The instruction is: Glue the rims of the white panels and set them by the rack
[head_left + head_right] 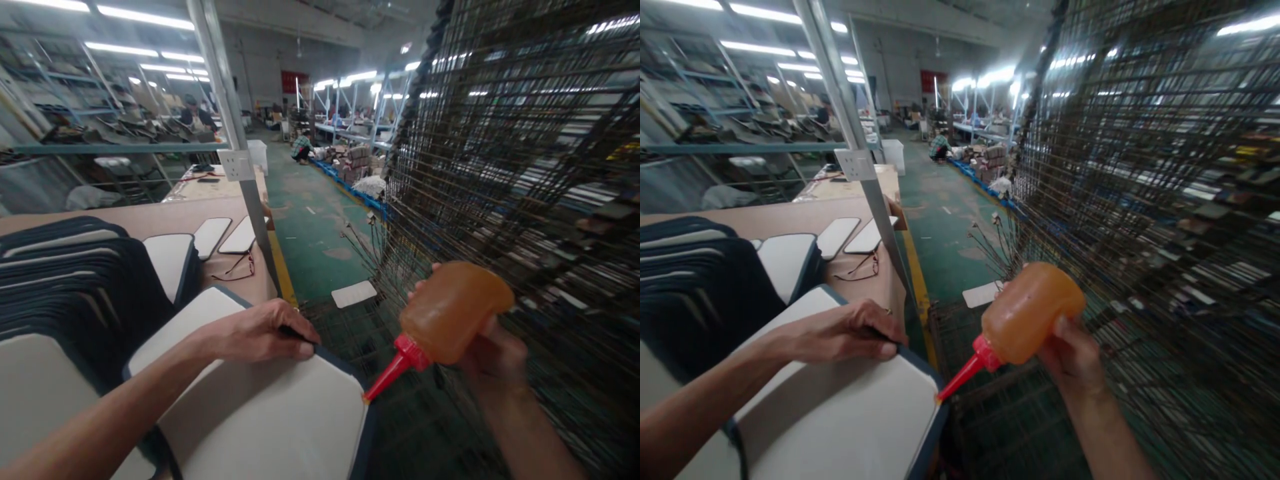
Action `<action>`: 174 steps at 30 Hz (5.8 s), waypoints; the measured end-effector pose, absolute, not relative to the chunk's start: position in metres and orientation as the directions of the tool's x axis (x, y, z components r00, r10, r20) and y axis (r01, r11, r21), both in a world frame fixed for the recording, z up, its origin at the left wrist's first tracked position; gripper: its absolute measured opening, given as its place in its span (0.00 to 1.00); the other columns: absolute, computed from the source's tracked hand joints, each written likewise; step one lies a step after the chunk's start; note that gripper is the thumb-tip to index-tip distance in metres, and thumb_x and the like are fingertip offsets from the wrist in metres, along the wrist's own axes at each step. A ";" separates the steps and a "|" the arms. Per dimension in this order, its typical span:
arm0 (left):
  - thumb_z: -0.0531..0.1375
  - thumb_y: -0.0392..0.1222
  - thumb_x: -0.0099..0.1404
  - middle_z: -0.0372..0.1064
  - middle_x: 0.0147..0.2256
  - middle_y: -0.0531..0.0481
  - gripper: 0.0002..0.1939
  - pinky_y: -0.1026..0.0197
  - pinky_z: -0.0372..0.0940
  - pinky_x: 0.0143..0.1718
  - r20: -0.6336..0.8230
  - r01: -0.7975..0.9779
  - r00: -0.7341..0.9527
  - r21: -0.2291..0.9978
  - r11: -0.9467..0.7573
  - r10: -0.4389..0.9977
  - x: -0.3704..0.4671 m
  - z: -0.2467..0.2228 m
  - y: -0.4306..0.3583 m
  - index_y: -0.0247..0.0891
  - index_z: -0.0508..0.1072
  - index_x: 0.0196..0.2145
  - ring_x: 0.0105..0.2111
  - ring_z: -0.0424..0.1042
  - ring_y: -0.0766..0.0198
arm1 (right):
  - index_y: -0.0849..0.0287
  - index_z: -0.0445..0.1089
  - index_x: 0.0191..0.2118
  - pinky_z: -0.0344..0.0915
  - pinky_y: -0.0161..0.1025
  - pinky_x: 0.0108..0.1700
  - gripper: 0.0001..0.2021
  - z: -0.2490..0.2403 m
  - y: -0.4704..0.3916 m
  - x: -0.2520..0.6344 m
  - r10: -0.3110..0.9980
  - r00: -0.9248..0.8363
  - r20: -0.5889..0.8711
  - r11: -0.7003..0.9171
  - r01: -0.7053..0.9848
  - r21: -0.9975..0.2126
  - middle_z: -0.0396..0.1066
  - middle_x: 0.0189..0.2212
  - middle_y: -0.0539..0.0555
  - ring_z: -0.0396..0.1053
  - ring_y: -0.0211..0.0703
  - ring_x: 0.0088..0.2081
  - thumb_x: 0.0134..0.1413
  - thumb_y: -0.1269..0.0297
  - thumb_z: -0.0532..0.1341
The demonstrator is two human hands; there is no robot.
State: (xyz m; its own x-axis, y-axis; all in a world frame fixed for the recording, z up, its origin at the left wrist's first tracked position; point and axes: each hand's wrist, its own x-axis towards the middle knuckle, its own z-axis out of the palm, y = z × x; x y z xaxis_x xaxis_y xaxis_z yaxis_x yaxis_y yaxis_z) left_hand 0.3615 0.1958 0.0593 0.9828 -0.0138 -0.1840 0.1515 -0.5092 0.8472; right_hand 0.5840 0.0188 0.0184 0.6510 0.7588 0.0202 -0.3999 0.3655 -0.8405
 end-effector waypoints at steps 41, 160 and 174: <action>0.58 0.52 0.55 0.64 0.23 0.54 0.16 0.68 0.53 0.21 -0.298 0.354 0.898 0.926 -0.129 0.324 0.360 0.020 0.219 0.33 0.69 0.27 0.22 0.60 0.70 | 0.53 0.71 0.39 0.64 0.51 0.47 0.24 0.008 -0.009 0.556 0.383 0.921 0.077 0.469 -0.122 -0.875 0.74 0.31 0.52 0.70 0.46 0.33 0.28 0.56 0.69; 0.61 0.50 0.53 0.62 0.20 0.53 0.13 0.68 0.51 0.18 -0.210 0.245 0.840 0.969 -0.005 0.501 0.342 0.002 0.205 0.35 0.71 0.23 0.19 0.58 0.69 | 0.51 0.64 0.50 0.42 0.66 0.57 0.37 0.000 -0.031 0.555 0.484 0.875 -0.017 0.384 -0.231 -0.894 0.65 0.50 0.58 0.57 0.64 0.54 0.26 0.49 0.67; 0.59 0.53 0.54 0.68 0.24 0.51 0.16 0.67 0.56 0.22 -0.255 0.287 0.778 0.957 0.035 0.575 0.339 -0.008 0.213 0.35 0.71 0.30 0.22 0.65 0.66 | 0.47 0.61 0.52 0.64 0.54 0.49 0.27 -0.016 -0.050 0.554 0.447 0.892 0.067 0.414 -0.140 -0.899 0.70 0.46 0.53 0.68 0.52 0.47 0.41 0.59 0.62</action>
State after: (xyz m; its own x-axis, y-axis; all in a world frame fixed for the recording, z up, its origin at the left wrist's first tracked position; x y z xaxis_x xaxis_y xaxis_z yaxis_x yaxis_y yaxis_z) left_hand 0.3388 0.2126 -0.0081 0.7778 0.5747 -0.2546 0.2873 0.0353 0.9572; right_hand 0.5537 -0.0500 -0.0160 0.8922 0.4466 0.0673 -0.1396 0.4144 -0.8993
